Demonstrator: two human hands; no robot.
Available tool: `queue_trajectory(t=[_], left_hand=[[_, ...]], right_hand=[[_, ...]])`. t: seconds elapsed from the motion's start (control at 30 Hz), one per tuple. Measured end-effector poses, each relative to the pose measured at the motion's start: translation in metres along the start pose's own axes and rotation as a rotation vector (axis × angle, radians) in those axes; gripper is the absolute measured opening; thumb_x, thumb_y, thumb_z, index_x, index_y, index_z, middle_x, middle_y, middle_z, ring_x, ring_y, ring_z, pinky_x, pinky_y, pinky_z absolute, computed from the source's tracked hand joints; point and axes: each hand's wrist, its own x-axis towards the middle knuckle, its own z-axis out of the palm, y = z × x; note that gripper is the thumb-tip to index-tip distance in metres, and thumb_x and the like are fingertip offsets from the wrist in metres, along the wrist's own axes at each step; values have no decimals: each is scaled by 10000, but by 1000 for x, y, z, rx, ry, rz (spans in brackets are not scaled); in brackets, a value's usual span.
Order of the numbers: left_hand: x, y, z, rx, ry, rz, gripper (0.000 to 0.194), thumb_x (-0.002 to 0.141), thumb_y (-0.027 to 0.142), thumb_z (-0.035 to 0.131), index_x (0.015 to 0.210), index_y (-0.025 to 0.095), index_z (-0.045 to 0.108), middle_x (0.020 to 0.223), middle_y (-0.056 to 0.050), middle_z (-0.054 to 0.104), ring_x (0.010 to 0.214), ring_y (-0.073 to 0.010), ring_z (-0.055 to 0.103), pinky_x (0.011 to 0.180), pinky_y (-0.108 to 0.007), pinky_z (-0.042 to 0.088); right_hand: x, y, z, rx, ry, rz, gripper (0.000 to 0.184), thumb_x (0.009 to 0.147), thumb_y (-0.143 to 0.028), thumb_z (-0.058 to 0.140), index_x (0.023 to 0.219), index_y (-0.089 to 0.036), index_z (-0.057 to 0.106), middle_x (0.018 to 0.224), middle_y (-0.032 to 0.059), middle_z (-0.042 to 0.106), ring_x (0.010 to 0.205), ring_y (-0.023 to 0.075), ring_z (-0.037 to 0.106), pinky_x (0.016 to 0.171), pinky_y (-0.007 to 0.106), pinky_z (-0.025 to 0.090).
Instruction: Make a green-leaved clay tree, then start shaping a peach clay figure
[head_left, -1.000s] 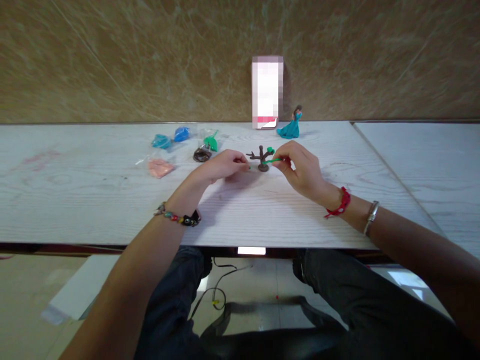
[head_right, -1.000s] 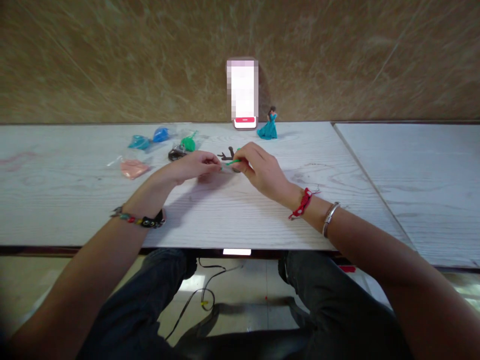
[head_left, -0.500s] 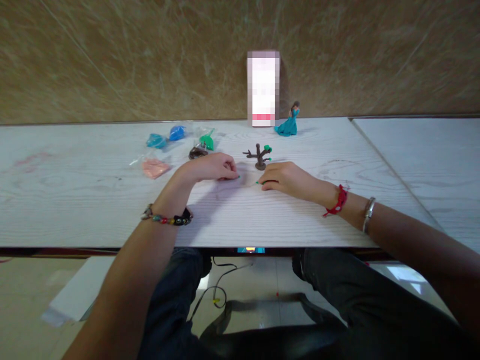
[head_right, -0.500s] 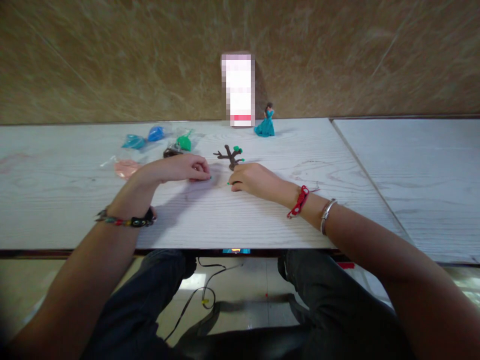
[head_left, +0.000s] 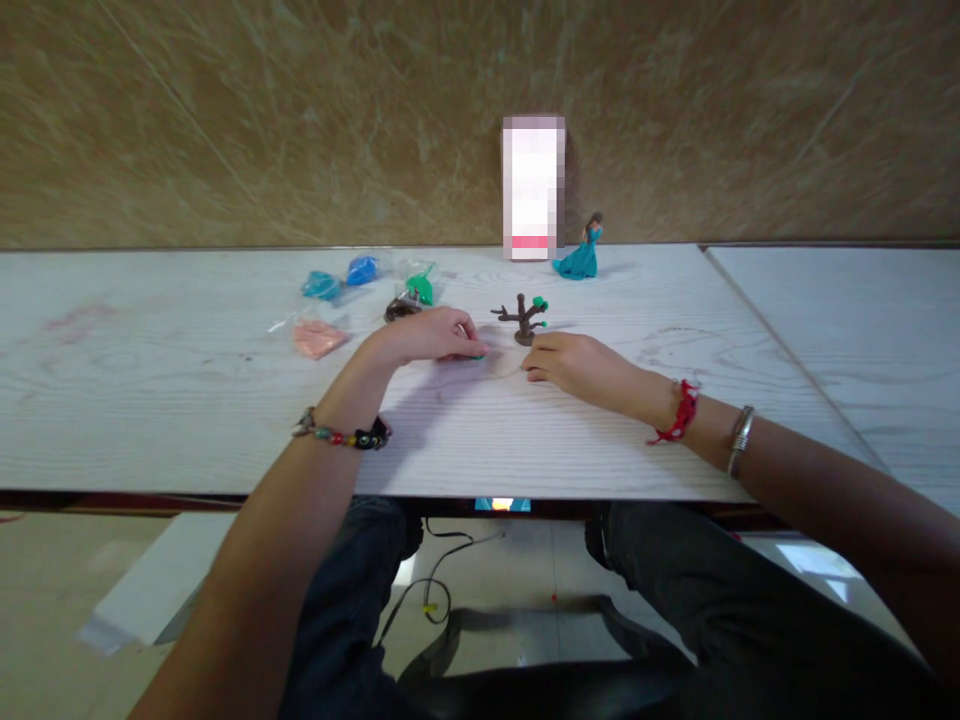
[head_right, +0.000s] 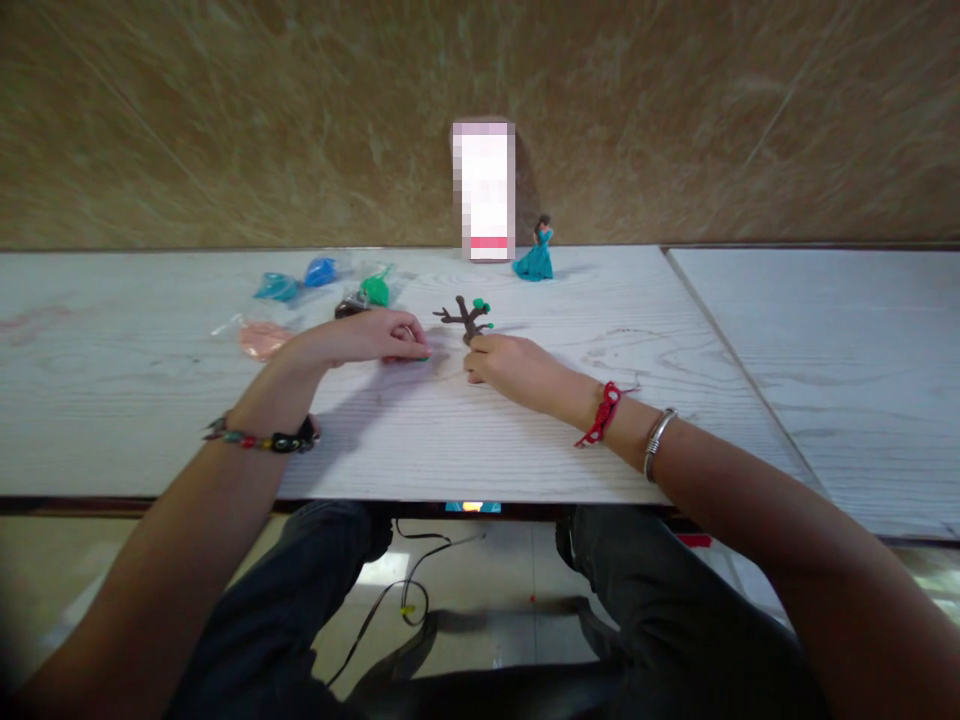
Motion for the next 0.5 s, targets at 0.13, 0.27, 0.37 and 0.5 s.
queue_trajectory(t=[0.13, 0.27, 0.37, 0.5], left_hand=[[2, -3, 1, -1, 6, 6, 358, 615, 460, 581, 773, 139, 579, 559, -3, 523, 520, -113, 438, 500, -233, 312], [4, -6, 1, 5, 23, 17, 367, 615, 474, 581, 769, 141, 577, 555, -3, 520, 513, -112, 440, 493, -231, 313], [5, -6, 2, -30, 23, 12, 359, 615, 471, 583, 758, 141, 568, 561, 1, 507, 508, -106, 431, 484, -228, 313], [4, -5, 2, -62, 24, -15, 349, 615, 462, 589, 759, 146, 556, 588, -5, 515, 512, -104, 433, 484, -228, 323]], right_hand=[[4, 2, 2, 92, 34, 10, 195, 840, -233, 474, 871, -126, 635, 863, 76, 573, 781, 144, 525, 719, 278, 408], [7, 2, 0, 135, 14, 26, 177, 830, -221, 492, 801, -128, 640, 843, 71, 571, 769, 139, 525, 720, 269, 406], [7, 2, -2, 146, -3, 56, 156, 818, -215, 510, 803, -115, 628, 822, 76, 580, 770, 147, 522, 718, 268, 397], [6, 1, -6, 176, 18, 128, 116, 795, -167, 520, 779, -112, 620, 786, 68, 602, 741, 138, 523, 698, 260, 384]])
